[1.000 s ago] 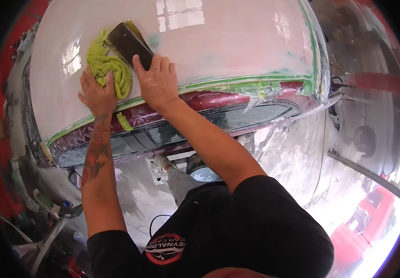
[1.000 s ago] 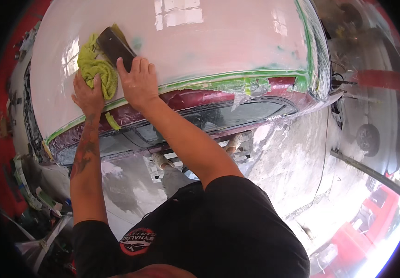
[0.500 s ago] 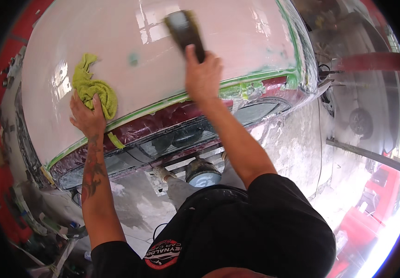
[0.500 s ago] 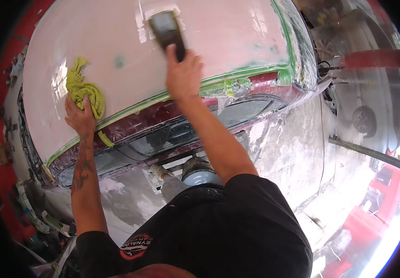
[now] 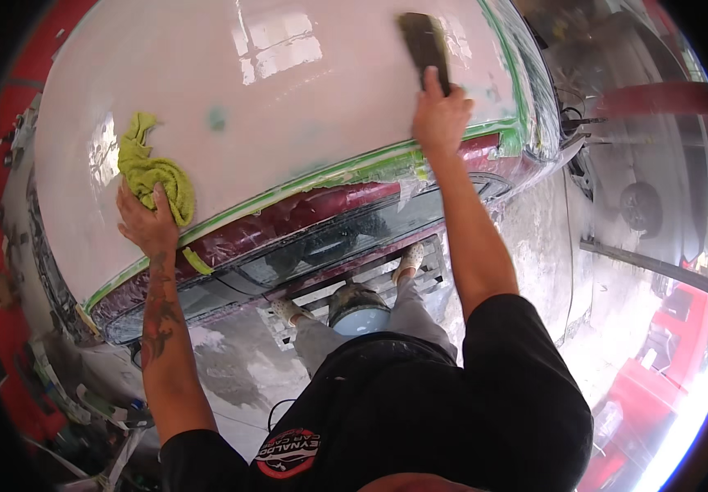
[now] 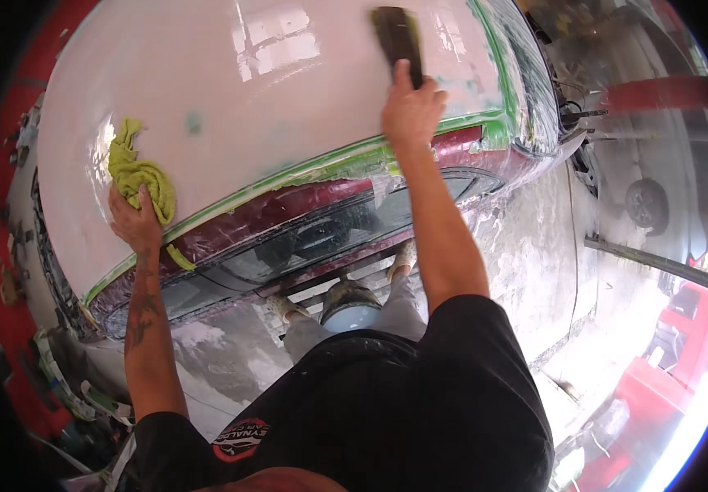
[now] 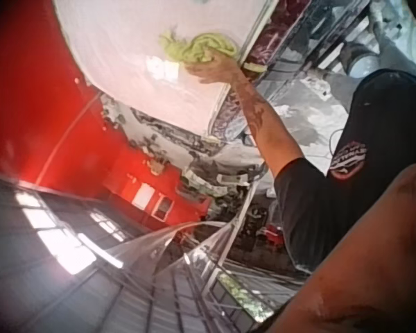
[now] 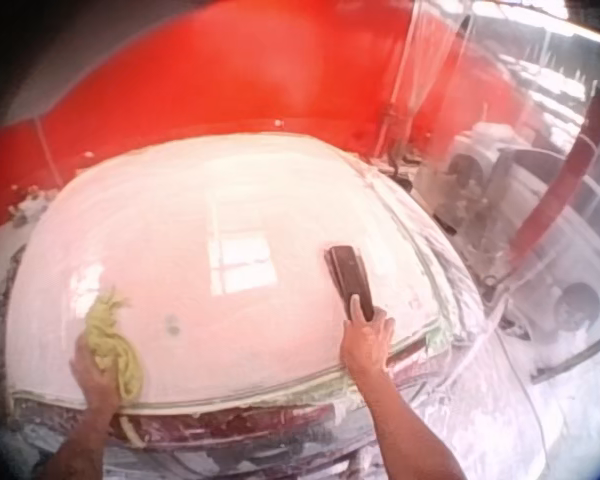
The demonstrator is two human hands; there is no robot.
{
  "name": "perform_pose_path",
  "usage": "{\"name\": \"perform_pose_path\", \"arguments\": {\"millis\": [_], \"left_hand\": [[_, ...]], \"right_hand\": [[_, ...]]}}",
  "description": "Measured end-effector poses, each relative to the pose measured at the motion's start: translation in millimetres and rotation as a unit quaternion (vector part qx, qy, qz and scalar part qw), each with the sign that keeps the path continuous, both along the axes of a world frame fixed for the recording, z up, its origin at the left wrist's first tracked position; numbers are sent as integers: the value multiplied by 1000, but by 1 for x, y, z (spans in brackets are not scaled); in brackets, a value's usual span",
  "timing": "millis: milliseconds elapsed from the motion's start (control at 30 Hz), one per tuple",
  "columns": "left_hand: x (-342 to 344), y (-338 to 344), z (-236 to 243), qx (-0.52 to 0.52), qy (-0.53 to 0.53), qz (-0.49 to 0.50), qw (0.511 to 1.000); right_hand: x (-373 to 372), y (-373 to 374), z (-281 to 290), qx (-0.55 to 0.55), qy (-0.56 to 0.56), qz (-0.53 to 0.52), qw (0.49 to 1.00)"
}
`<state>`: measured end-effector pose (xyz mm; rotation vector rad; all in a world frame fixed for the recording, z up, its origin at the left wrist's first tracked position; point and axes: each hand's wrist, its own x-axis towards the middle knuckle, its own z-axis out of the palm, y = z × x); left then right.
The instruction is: The recorder is sanding the roof of a vehicle using a sanding block and a cloth in a workshop environment.
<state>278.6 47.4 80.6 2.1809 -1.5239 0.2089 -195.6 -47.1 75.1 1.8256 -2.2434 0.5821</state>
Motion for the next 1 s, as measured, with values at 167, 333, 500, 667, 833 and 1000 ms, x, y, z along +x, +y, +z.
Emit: {"name": "perform_pose_path", "arguments": {"millis": [167,333,500,667,833,1000], "left_hand": [[1,-6,-7,-2,10,-8,1000],[5,1,0,2,25,-6,1000],[6,1,-9,-7,-8,4,1000],[0,0,-2,6,-6,19,1000],[0,-4,-9,-9,20,14,1000],[9,8,-2,10,15,42,999]], "right_hand": [[141,63,11,8,-42,325,945],[-15,14,4,-36,8,150,988],[-44,-2,-12,-18,21,0,1000],[188,39,25,-18,-18,177,984],[294,63,18,3,-56,387,920],[145,-9,22,8,73,185,980]]}}
